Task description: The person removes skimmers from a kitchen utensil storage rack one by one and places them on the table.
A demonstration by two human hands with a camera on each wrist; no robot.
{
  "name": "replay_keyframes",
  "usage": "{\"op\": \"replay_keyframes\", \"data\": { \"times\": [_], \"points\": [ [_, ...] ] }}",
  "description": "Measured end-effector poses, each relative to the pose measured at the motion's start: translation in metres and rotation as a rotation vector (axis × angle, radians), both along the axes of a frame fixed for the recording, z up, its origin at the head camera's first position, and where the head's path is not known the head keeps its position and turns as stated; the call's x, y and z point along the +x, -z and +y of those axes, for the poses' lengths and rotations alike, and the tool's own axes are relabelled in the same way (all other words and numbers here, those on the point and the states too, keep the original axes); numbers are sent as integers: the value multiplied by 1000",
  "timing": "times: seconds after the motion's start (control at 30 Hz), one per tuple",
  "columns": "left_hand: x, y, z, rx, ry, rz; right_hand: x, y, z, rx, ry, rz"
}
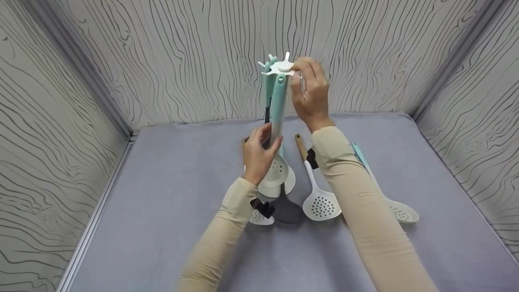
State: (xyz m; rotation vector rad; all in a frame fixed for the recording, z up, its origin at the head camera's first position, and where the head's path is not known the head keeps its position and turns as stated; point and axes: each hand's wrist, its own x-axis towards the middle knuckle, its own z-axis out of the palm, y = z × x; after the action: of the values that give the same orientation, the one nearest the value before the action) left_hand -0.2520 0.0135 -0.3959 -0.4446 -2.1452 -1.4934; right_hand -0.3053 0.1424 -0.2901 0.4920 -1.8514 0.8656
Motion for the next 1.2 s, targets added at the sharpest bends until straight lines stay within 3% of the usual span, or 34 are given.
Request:
{"op": "replay_keyframes", "data": {
  "times": [0.2,0.43,0.73,0.9,1.2],
  "points": [
    [-1,-1,2,1,-40,23,0,-2,-2,-8,-25,-22],
    [0,-1,3,2,-28,49,-1,-4,-5,-40,-75,16],
    [4,-1,5,25,-84,35,0,-5,-6,-55,-72,1],
    [7,-1,7,39,-116,66,-1,-7,-5,-59,-86,-7],
    [11,-1,9,31,-121,83,0,-8,-4,-64,-68,-44]
  ]
}}
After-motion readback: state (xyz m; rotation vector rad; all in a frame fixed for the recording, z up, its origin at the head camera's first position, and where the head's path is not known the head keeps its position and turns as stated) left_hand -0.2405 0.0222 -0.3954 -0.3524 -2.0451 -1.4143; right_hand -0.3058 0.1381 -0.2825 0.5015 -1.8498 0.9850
